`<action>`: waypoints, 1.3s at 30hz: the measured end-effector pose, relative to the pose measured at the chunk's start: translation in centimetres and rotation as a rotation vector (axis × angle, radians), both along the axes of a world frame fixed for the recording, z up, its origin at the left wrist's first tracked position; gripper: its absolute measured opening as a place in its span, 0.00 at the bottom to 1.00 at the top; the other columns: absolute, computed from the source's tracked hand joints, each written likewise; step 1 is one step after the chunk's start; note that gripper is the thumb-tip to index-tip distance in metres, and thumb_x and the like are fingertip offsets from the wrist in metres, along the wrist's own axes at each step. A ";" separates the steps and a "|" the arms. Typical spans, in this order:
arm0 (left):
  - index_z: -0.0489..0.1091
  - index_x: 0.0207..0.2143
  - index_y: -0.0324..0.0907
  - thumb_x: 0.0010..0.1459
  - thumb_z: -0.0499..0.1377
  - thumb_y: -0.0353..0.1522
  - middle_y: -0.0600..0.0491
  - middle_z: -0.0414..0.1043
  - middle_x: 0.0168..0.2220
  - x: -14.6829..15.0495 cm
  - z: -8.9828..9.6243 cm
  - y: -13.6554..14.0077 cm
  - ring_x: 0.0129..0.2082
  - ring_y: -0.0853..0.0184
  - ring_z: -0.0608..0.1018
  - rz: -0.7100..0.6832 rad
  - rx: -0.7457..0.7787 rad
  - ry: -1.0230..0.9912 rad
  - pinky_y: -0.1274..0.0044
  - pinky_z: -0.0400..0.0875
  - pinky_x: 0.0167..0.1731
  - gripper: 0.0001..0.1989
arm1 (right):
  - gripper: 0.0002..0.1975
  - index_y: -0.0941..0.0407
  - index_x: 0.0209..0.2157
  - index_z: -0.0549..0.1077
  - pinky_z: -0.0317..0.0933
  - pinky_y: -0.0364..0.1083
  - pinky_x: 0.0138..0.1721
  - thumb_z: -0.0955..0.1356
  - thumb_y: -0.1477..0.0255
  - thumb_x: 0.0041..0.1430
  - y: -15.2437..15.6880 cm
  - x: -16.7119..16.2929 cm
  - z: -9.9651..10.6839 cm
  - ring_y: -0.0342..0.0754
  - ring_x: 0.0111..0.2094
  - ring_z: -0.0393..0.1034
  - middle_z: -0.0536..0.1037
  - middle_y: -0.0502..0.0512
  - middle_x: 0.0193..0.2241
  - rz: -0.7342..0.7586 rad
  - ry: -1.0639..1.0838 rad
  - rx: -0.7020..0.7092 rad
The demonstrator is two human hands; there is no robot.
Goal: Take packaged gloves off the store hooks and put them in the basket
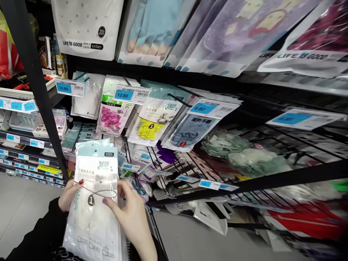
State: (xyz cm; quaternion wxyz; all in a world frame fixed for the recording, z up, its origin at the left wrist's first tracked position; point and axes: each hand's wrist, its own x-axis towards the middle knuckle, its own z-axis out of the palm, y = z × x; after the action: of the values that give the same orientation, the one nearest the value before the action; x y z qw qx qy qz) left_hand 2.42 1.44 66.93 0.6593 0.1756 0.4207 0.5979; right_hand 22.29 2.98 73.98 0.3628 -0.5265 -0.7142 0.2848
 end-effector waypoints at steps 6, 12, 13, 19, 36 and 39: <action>0.77 0.30 0.39 0.38 0.70 0.37 0.48 0.79 0.28 0.0 -0.7 0.3 0.26 0.62 0.78 0.011 0.035 0.069 0.77 0.71 0.27 0.15 | 0.12 0.56 0.26 0.64 0.54 0.42 0.30 0.64 0.62 0.55 0.4 -0.3 -2.3 0.45 0.28 0.60 0.66 0.50 0.25 -0.016 0.223 -0.142; 0.77 0.28 0.38 0.36 0.71 0.37 0.46 0.79 0.27 -0.9 -0.2 0.5 0.25 0.59 0.79 0.002 -0.018 0.089 0.76 0.72 0.25 0.16 | 0.11 0.55 0.33 0.66 0.58 0.41 0.33 0.66 0.62 0.54 1.2 3.0 -1.7 0.45 0.32 0.64 0.71 0.51 0.31 -0.135 0.569 -0.168; 0.77 0.27 0.37 0.34 0.71 0.37 0.46 0.79 0.26 -1.2 -0.1 0.5 0.24 0.60 0.79 0.025 -0.034 0.102 0.77 0.72 0.24 0.16 | 0.11 0.55 0.33 0.66 0.59 0.42 0.34 0.67 0.62 0.53 1.3 3.7 -1.4 0.46 0.33 0.65 0.72 0.51 0.32 -0.177 0.632 -0.156; 0.76 0.25 0.38 0.28 0.73 0.36 0.47 0.78 0.23 -3.8 -0.1 0.3 0.26 0.56 0.80 0.125 -0.141 0.176 0.78 0.73 0.21 0.18 | 0.15 0.54 0.36 0.65 0.61 0.44 0.35 0.70 0.62 0.49 1.2 8.1 -0.9 0.46 0.33 0.68 0.73 0.51 0.33 -0.364 0.848 -0.109; 0.75 0.31 0.46 0.33 0.70 0.34 0.58 0.78 0.38 -5.6 -0.2 -0.2 0.41 0.47 0.76 0.134 -0.312 0.238 0.69 0.78 0.28 0.17 | 0.06 0.53 0.38 0.65 0.33 0.35 0.10 0.59 0.74 0.62 2.1 6.7 -6.4 0.31 0.08 0.29 0.48 0.37 0.15 0.099 1.820 0.127; 0.75 0.29 0.45 0.33 0.69 0.32 0.58 0.78 0.38 -5.4 0.0 -0.3 0.42 0.47 0.75 0.142 -0.344 0.236 0.69 0.77 0.29 0.15 | 0.08 0.53 0.38 0.65 0.39 0.35 0.12 0.59 0.78 0.61 2.9 6.5 -5.7 0.32 0.10 0.36 0.52 0.38 0.18 0.035 1.877 0.140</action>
State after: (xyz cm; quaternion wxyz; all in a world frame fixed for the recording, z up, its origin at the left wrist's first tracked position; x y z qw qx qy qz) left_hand -2.99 1.11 66.96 0.5821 0.0991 0.6020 0.5375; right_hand 28.75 5.91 68.25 0.8167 -0.0480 -0.1531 0.5544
